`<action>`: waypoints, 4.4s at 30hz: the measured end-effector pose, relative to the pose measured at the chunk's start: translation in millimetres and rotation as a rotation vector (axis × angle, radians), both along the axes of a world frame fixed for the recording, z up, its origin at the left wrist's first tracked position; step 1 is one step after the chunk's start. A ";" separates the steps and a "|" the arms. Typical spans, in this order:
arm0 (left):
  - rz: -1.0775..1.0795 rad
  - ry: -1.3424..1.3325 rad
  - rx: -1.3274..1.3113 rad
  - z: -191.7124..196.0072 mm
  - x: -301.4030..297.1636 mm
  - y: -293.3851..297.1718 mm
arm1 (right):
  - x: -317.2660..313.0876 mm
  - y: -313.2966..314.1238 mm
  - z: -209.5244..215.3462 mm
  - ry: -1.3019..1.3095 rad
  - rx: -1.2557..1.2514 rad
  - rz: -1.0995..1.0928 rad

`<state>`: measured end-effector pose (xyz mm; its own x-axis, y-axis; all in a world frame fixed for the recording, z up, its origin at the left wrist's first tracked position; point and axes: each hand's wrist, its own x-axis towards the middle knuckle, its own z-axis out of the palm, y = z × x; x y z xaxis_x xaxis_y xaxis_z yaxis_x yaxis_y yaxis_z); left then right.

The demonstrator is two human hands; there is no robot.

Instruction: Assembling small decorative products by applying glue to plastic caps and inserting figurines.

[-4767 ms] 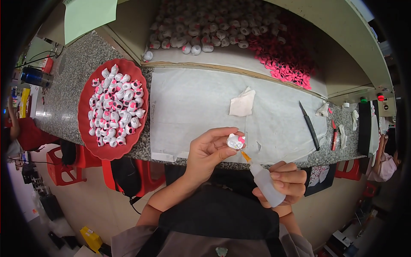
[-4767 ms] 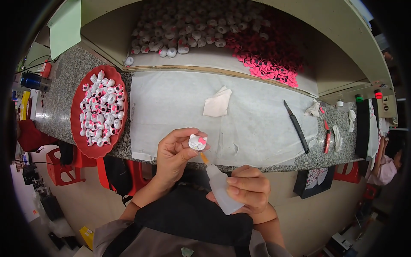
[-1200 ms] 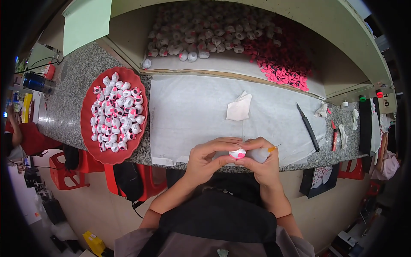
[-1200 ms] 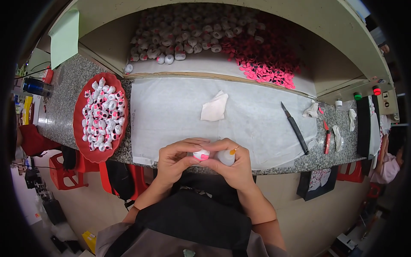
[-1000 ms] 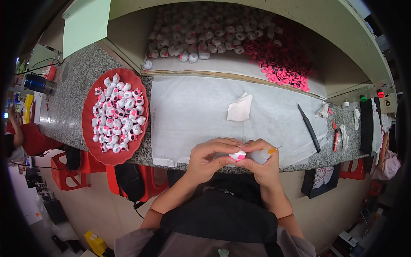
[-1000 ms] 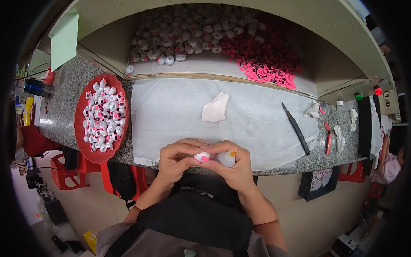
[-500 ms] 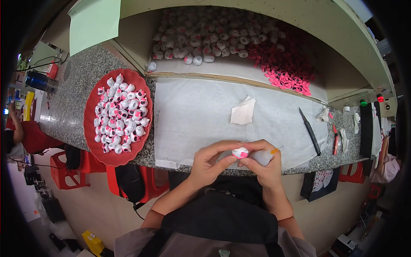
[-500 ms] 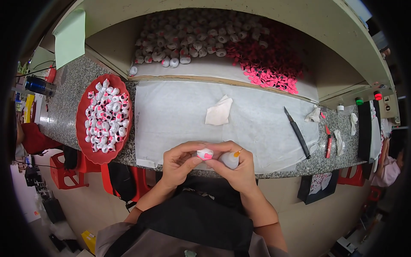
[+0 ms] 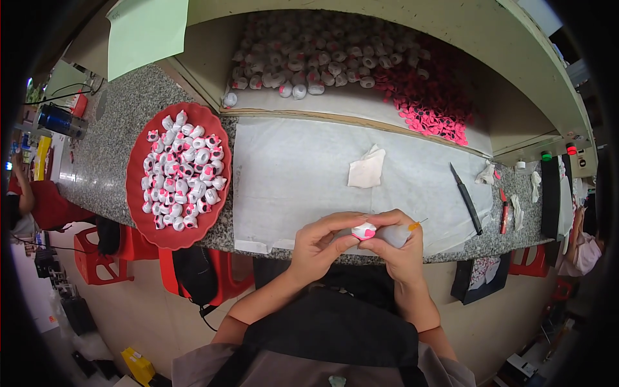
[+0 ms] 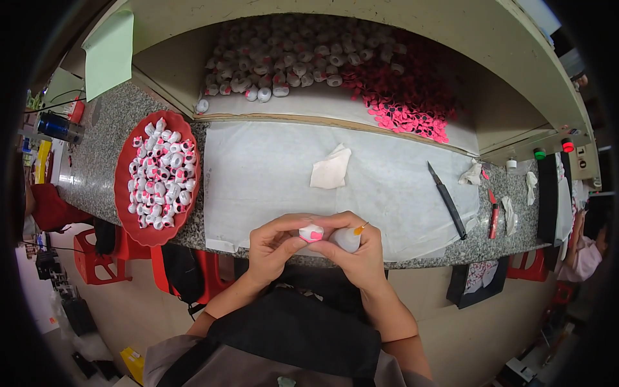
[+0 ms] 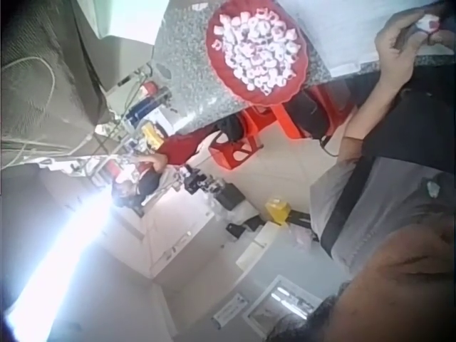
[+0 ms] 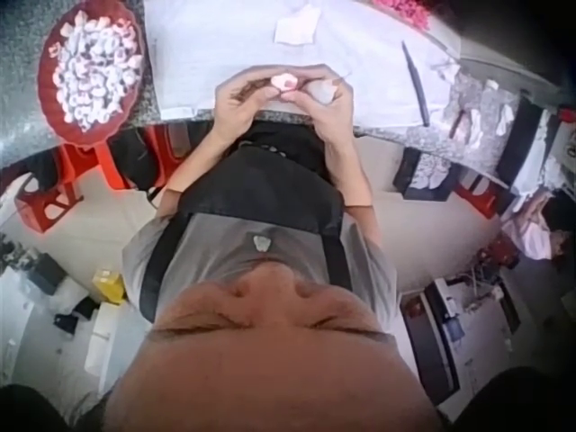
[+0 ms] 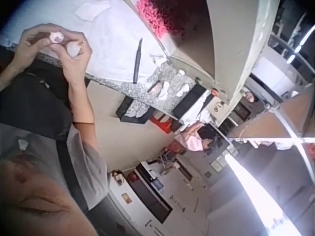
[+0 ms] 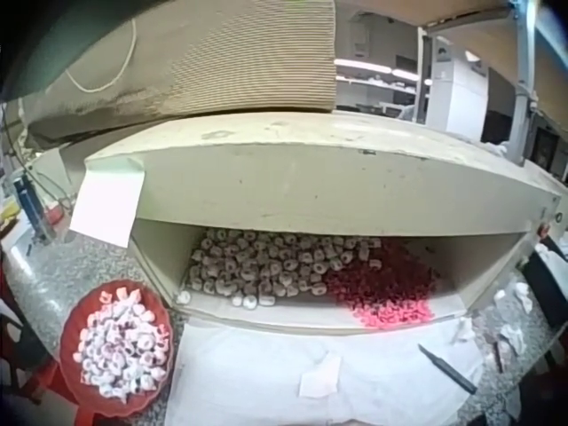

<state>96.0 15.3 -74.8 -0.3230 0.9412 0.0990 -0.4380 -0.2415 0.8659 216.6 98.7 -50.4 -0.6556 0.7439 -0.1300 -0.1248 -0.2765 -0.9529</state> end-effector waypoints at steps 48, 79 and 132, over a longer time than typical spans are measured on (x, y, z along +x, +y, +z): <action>0.538 1.817 0.023 12.3 -67.9 184.1 | 65.4 17.0 -0.9 0.125 0.022 -0.174; 0.047 -0.167 -0.044 22.1 1.0 1.5 | 31.4 -14.7 30.3 0.263 0.893 -0.170; 0.055 0.164 -0.053 14.4 2.0 2.5 | 32.9 -12.8 31.9 0.112 1.010 -0.052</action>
